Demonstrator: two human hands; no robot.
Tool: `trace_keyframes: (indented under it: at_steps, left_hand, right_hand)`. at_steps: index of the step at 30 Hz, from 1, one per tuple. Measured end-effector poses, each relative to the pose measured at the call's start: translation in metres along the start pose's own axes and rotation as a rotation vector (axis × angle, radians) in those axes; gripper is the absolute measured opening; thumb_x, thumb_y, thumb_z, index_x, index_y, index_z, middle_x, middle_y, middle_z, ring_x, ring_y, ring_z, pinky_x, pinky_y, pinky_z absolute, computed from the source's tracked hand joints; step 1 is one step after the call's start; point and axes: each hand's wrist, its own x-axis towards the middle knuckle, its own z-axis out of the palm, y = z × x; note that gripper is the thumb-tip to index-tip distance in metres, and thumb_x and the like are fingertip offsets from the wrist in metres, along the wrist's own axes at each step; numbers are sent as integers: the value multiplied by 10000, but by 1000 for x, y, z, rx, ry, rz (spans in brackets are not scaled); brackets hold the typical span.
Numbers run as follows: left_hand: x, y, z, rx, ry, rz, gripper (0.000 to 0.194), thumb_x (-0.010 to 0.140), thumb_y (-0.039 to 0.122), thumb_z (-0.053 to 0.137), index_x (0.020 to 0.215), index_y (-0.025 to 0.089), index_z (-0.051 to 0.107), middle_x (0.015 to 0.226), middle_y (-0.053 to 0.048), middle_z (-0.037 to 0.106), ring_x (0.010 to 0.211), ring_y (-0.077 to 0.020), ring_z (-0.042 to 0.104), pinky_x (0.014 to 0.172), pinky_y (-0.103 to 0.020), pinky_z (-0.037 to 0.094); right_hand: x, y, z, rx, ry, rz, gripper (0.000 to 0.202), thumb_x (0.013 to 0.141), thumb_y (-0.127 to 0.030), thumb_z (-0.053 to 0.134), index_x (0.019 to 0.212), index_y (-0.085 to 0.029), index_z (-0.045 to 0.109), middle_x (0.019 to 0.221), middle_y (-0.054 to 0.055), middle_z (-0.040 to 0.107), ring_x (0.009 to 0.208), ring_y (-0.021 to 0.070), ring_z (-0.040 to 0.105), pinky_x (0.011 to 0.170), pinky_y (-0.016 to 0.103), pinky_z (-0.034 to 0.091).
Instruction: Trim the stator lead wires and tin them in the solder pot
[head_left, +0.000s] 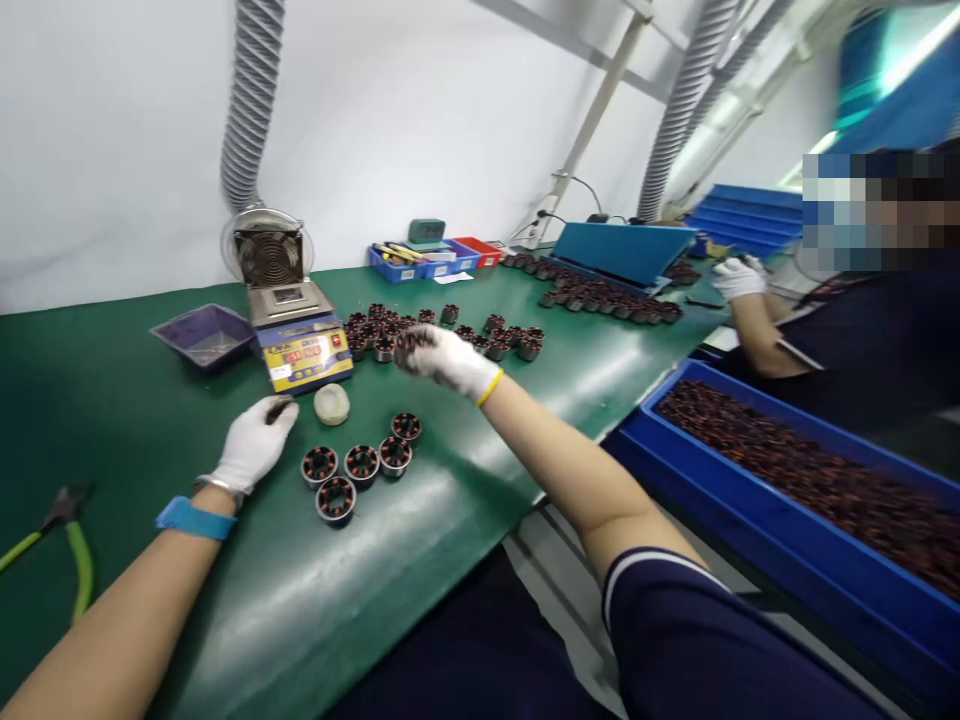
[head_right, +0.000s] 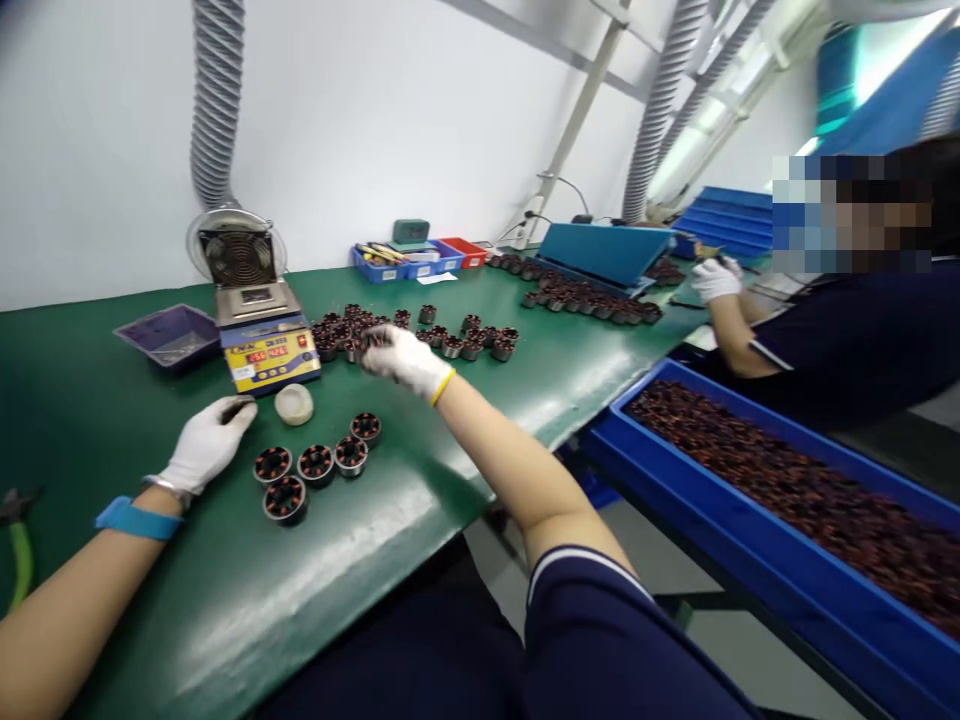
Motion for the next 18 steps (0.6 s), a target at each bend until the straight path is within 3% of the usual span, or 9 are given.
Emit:
trace_keyframes:
  at_steps: [4, 7, 9, 11, 13, 16, 18]
  left_hand:
    - [-3, 9, -3, 50, 26, -72, 422, 742, 531, 591, 978, 197, 694, 1105, -103, 758, 1112, -337, 671, 1073, -516, 466]
    - [-6, 19, -6, 100, 47, -149, 300, 746, 540, 611, 893, 286, 672, 1041, 19, 773, 1130, -318, 669, 1101, -533, 453]
    - [-8, 24, -7, 123, 58, -217, 231, 753, 544, 624, 847, 336, 657, 969, 97, 773, 1123, -288, 677, 1114, -508, 458]
    - [-9, 28, -7, 138, 73, -275, 182, 756, 529, 637, 823, 361, 650, 920, 139, 771, 1117, -271, 681, 1117, -484, 468]
    - [-9, 30, -6, 144, 94, -302, 156, 760, 516, 642, 821, 373, 647, 905, 161, 771, 1132, -268, 675, 1124, -478, 465]
    - [-10, 32, -5, 134, 94, -295, 148, 772, 511, 637, 834, 377, 643, 901, 175, 770, 1157, -270, 662, 1141, -491, 448]
    - [-10, 31, -5, 136, 105, -302, 151, 782, 510, 627, 831, 369, 643, 884, 162, 772, 1131, -266, 675, 1141, -496, 448]
  right_hand:
    - [-45, 52, 1, -80, -91, 32, 559, 714, -261, 744, 1248, -172, 607, 1093, 86, 729, 950, 226, 699, 873, 376, 569]
    - [-56, 75, -7, -102, -234, -34, 729, 606, -332, 843, 1291, -216, 622, 1233, 82, 690, 1098, 259, 666, 984, 386, 520]
    - [-54, 87, -26, -194, -275, -134, 831, 587, -373, 865, 1359, -241, 588, 1286, 70, 668, 1156, 247, 643, 1009, 348, 504]
    - [-45, 99, -52, -352, -134, -156, 784, 711, -395, 789, 1427, -215, 524, 1327, 98, 641, 1225, 248, 600, 1058, 368, 466]
    - [-32, 112, -80, -490, 110, -66, 679, 841, -341, 657, 1466, -157, 466, 1384, 163, 587, 1321, 289, 511, 1154, 468, 345]
    - [-8, 130, -110, -586, 262, 43, 698, 821, -197, 621, 1477, -61, 425, 1418, 255, 522, 1400, 372, 383, 1207, 567, 135]
    - [2, 139, -117, -625, 278, 89, 668, 769, -136, 639, 1419, -56, 503, 1329, 249, 590, 1357, 385, 424, 1205, 562, 118]
